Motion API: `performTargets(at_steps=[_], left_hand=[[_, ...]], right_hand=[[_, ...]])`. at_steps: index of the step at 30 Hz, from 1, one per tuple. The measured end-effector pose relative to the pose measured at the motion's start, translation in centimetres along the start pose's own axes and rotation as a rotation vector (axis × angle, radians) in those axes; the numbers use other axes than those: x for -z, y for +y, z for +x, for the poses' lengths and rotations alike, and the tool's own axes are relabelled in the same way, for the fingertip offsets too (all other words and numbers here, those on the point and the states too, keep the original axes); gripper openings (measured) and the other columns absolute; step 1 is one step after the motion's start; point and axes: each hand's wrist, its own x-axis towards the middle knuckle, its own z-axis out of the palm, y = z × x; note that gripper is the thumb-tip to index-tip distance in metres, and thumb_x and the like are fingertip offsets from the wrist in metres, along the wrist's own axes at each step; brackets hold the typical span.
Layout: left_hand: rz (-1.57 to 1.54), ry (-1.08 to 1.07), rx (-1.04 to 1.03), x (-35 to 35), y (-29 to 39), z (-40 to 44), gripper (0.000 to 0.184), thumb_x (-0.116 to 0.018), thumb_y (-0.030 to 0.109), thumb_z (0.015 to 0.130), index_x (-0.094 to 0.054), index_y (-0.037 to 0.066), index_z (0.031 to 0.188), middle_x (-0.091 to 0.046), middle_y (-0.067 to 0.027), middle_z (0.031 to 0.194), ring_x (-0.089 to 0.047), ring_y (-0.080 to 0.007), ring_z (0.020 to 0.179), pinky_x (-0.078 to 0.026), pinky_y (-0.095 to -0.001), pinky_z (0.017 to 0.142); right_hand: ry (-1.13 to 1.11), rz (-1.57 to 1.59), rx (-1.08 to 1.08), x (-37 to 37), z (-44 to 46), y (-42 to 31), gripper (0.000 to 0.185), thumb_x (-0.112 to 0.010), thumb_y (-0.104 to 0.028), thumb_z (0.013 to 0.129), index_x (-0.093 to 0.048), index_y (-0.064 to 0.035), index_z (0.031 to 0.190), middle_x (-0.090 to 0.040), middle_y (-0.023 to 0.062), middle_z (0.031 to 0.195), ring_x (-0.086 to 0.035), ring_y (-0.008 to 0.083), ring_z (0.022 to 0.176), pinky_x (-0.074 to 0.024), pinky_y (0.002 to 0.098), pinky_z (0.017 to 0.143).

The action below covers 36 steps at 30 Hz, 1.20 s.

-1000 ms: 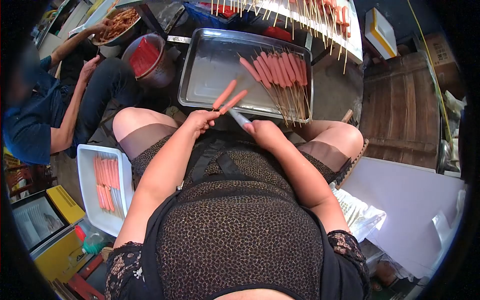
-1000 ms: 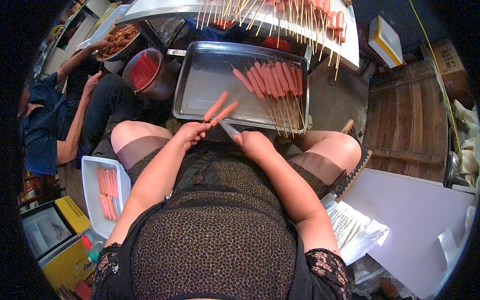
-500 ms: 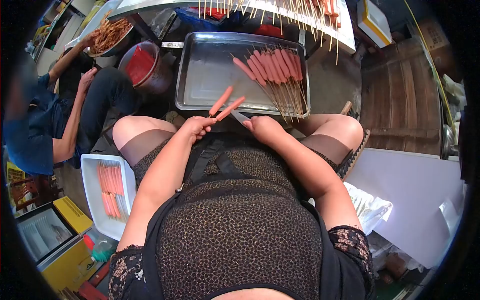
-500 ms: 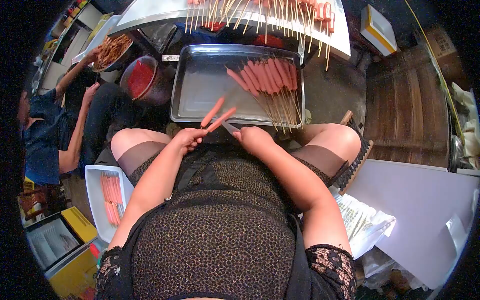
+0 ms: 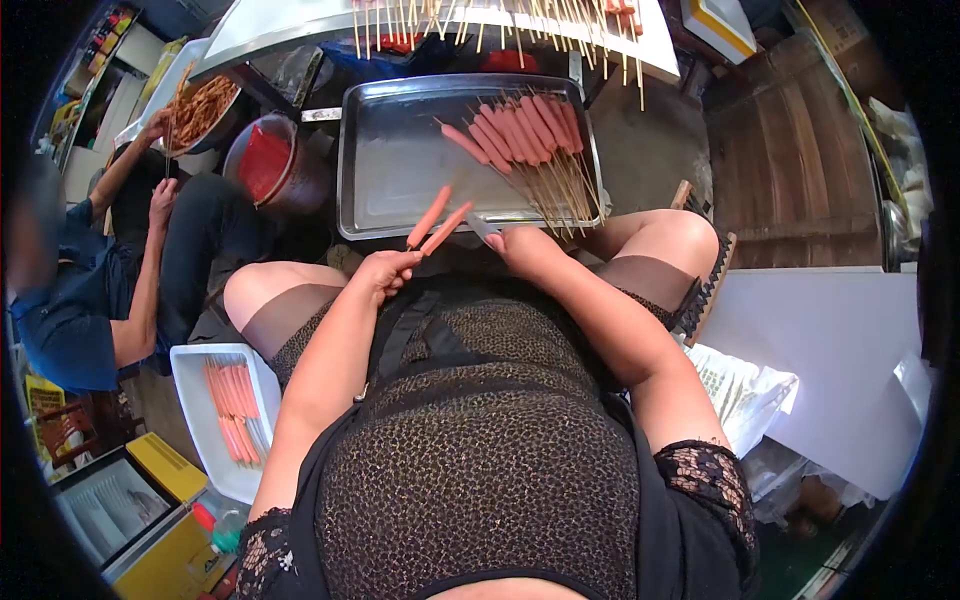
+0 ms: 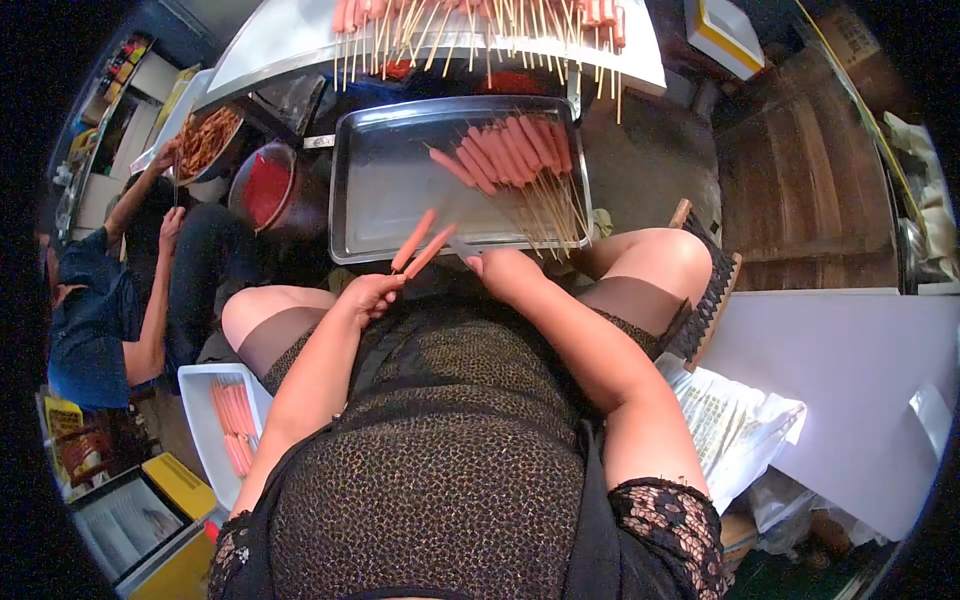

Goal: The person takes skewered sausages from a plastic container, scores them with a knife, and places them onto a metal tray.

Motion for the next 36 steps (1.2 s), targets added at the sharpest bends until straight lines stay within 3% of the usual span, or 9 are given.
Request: performTargets(at_steps=[6, 10, 12, 14, 18, 22, 24, 36], left_hand=[[-0.011, -0.014, -0.012, -0.3, 0.1, -0.6, 0.021, -0.065, 0.029, 0.082, -0.055, 0.012, 0.074, -0.046, 0.0069, 0.054, -0.027, -0.0031, 0.036, -0.016, -0.0211, 0.035], [0.000, -0.004, -0.028, -0.1, 0.2, -0.8, 0.020, -0.066, 0.028, 0.081, -0.055, 0.012, 0.076, -0.048, 0.0065, 0.056, -0.029, -0.0028, 0.037, -0.018, -0.0199, 0.034], [-0.043, 0.018, -0.101, -0.6, 0.2, -1.0, 0.018, -0.067, 0.026, 0.081, -0.057, 0.011, 0.082, -0.050, 0.0056, 0.062, -0.033, -0.0026, 0.040, -0.020, -0.0184, 0.035], [-0.047, 0.008, -0.140, -0.6, -0.2, -0.9, 0.019, -0.067, 0.026, 0.080, -0.057, 0.011, 0.085, -0.051, 0.0053, 0.064, -0.035, -0.0024, 0.042, -0.021, -0.0178, 0.035], [-0.053, -0.016, -0.189, -0.7, -0.3, -0.9, 0.021, -0.068, 0.025, 0.080, -0.059, 0.010, 0.092, -0.052, 0.0052, 0.069, -0.037, -0.0019, 0.045, -0.023, -0.0171, 0.036], [-0.058, 0.032, -0.177, -0.7, -0.3, -0.5, 0.019, -0.066, 0.026, 0.082, -0.059, 0.012, 0.092, -0.051, 0.0056, 0.068, -0.036, -0.0018, 0.045, -0.022, -0.0172, 0.036], [-0.086, 0.012, -0.158, -0.3, -0.1, -0.2, 0.017, -0.064, 0.025, 0.083, -0.059, 0.012, 0.092, -0.050, 0.0063, 0.066, -0.036, -0.0016, 0.044, -0.021, -0.0174, 0.037], [-0.128, 0.030, -0.130, -0.4, 0.3, 0.3, 0.012, -0.062, 0.024, 0.084, -0.056, 0.013, 0.084, -0.051, 0.0065, 0.061, -0.035, -0.0013, 0.040, -0.020, -0.0184, 0.036]], right_hand=[[0.011, 0.042, -0.021, 0.7, 0.4, 1.2, 0.045, -0.044, -0.039, 0.090, -0.064, 0.0013, 0.093, -0.062, 0.0239, 0.092, -0.059, 0.0401, 0.089, -0.0444, 0.0463, 0.080], [0.121, 0.047, -0.001, 0.2, -0.3, 1.4, 0.043, -0.044, -0.036, 0.091, -0.064, 0.0023, 0.088, -0.061, 0.0259, 0.085, -0.058, 0.0421, 0.083, -0.0436, 0.0480, 0.075], [0.121, 0.050, 0.017, 0.3, -0.3, 1.5, 0.042, -0.045, -0.035, 0.091, -0.063, 0.0024, 0.088, -0.061, 0.0261, 0.085, -0.058, 0.0421, 0.082, -0.0436, 0.0482, 0.075], [0.051, 0.039, -0.037, 0.3, -0.1, 1.5, 0.042, -0.047, -0.038, 0.089, -0.063, 0.0005, 0.096, -0.062, 0.0234, 0.096, -0.058, 0.0395, 0.091, -0.0440, 0.0454, 0.082], [0.005, 0.040, -0.050, 1.2, 0.0, 1.0, 0.045, -0.044, -0.039, 0.090, -0.064, 0.0017, 0.092, -0.062, 0.0240, 0.093, -0.058, 0.0404, 0.090, -0.0438, 0.0462, 0.080], [0.082, 0.179, -0.102, 1.3, 0.3, 1.2, 0.050, -0.040, -0.042, 0.091, -0.064, 0.0022, 0.088, -0.061, 0.0246, 0.089, -0.058, 0.0410, 0.086, -0.0435, 0.0476, 0.077], [0.058, 0.056, 0.016, 0.9, -0.1, 0.7, 0.050, -0.039, -0.042, 0.091, -0.064, 0.0008, 0.087, -0.062, 0.0234, 0.087, -0.058, 0.0403, 0.085, -0.0437, 0.0477, 0.077], [-0.092, -0.079, 0.099, 0.2, -0.9, -2.6, 0.047, -0.042, -0.042, 0.091, -0.063, -0.0011, 0.086, -0.063, 0.0206, 0.083, -0.060, 0.0379, 0.082, -0.0459, 0.0468, 0.074]])
